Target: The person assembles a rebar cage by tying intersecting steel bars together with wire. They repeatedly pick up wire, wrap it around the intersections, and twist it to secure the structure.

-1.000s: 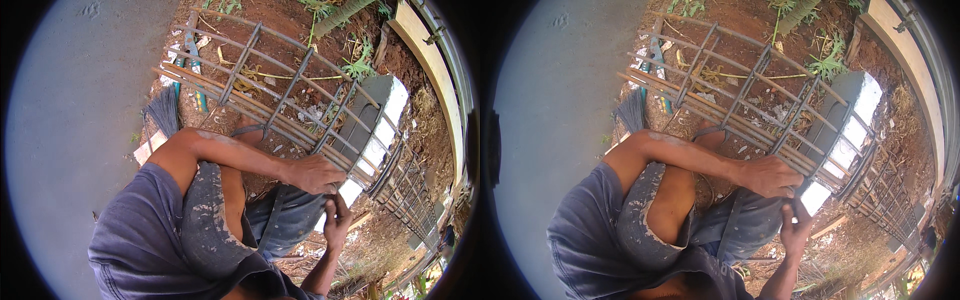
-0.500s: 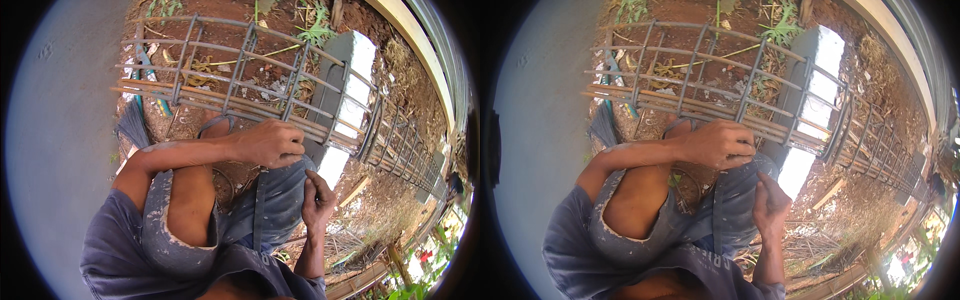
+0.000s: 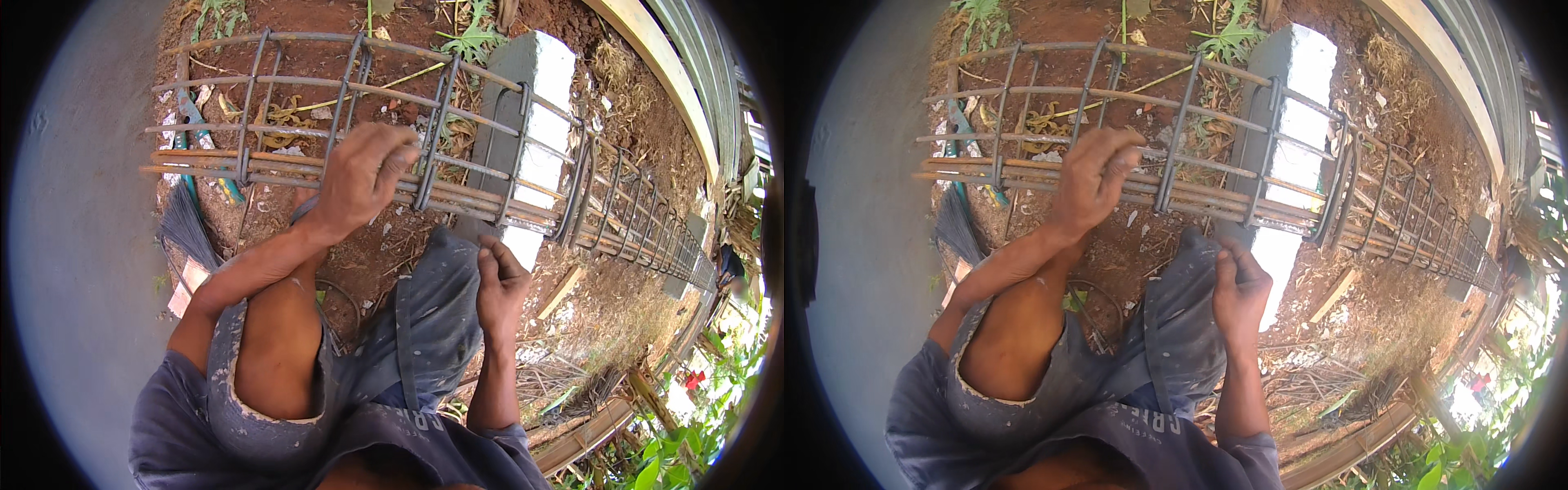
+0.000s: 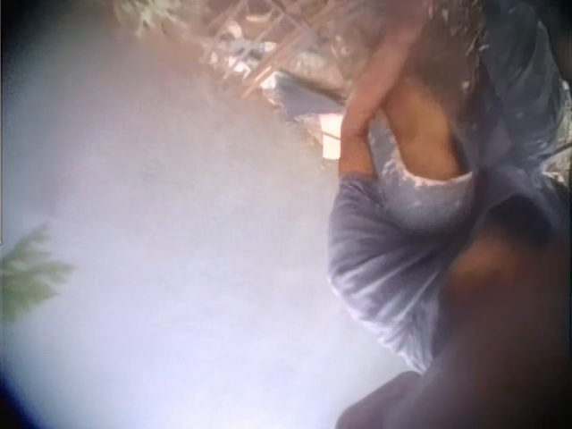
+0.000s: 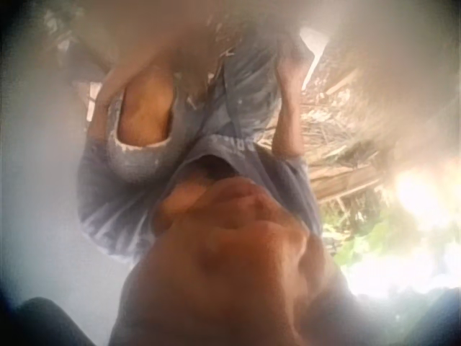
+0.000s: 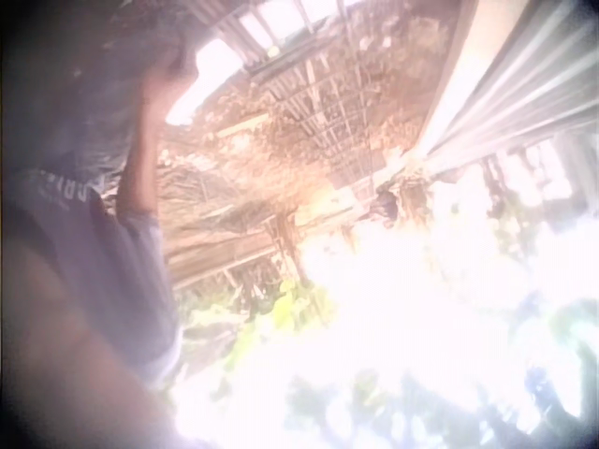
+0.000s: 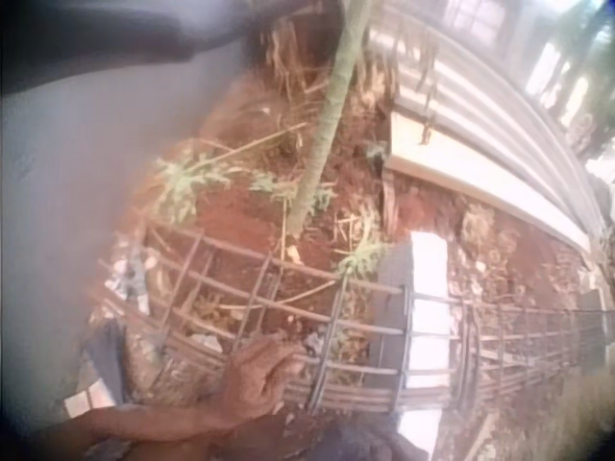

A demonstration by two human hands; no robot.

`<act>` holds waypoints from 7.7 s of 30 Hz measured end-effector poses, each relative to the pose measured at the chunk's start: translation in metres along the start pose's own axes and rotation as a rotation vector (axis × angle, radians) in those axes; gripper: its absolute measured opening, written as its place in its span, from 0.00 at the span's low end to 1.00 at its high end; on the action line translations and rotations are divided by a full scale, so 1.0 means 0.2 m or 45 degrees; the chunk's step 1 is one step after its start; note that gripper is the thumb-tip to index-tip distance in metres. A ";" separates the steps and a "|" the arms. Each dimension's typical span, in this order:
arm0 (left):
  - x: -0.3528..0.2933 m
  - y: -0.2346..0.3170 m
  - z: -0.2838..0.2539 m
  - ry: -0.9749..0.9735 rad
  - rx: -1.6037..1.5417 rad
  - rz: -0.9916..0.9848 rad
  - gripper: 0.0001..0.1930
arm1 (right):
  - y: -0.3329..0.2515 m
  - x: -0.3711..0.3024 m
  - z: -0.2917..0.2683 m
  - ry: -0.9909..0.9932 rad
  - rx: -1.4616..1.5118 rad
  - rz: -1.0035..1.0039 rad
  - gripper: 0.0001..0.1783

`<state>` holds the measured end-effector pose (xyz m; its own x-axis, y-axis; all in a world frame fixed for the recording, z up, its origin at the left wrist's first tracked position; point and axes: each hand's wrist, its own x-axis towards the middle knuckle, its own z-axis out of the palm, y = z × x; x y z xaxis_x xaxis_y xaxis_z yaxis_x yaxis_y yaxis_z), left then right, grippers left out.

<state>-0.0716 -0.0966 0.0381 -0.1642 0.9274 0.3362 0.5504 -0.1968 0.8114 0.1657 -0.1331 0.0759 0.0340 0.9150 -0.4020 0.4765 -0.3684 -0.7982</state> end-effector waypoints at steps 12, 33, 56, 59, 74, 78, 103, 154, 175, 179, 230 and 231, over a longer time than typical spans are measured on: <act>0.19 -0.25 0.12 -0.800 0.273 -0.302 0.15 | -0.06 0.43 0.35 -0.201 0.154 0.034 0.14; 0.09 -0.22 0.12 -0.337 -0.150 0.245 0.12 | -0.15 0.51 0.29 -0.152 -0.495 -0.340 0.10; 0.07 -0.06 0.19 -0.424 -0.152 -0.354 0.31 | -0.35 0.58 0.23 -0.166 -0.897 -0.806 0.07; 0.05 -0.07 0.17 -0.370 -0.244 -0.420 0.32 | -0.32 0.59 0.21 -0.292 -1.173 -0.775 0.08; -0.01 -0.04 0.16 -0.171 0.320 0.382 0.16 | 0.08 0.66 -0.35 0.198 -0.891 -0.398 0.36; -0.12 0.02 0.24 -0.409 -0.079 0.444 0.13 | 0.27 0.87 -0.72 0.016 -0.876 -0.040 0.49; -0.17 0.08 0.28 -0.364 -0.439 0.259 0.10 | -0.21 0.74 -0.71 -0.297 -1.125 0.114 0.22; 0.07 0.18 0.58 0.153 -0.207 0.309 0.16 | -0.89 0.51 -0.16 -1.308 -1.986 -0.250 0.12; 0.40 0.20 0.49 -0.125 -0.257 -0.313 0.21 | -1.02 0.92 -0.11 -0.948 -2.387 -1.518 0.12; 0.12 0.17 0.65 0.287 0.089 0.236 0.34 | -0.95 0.82 -0.14 -1.603 -2.535 -0.310 0.10; -0.06 0.70 0.70 -1.082 0.387 1.690 0.09 | 0.57 -0.46 -0.55 0.350 -0.941 -0.198 0.27; -0.05 0.72 0.73 -1.111 0.480 1.741 0.09 | 0.60 -0.43 -0.52 0.399 -0.897 -0.211 0.29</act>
<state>0.1289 -0.0876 0.0823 0.9783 0.0597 0.1983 0.0677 -0.9971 -0.0339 0.3116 -0.2389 0.0620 0.1099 0.9912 -0.0734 0.9379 -0.1279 -0.3226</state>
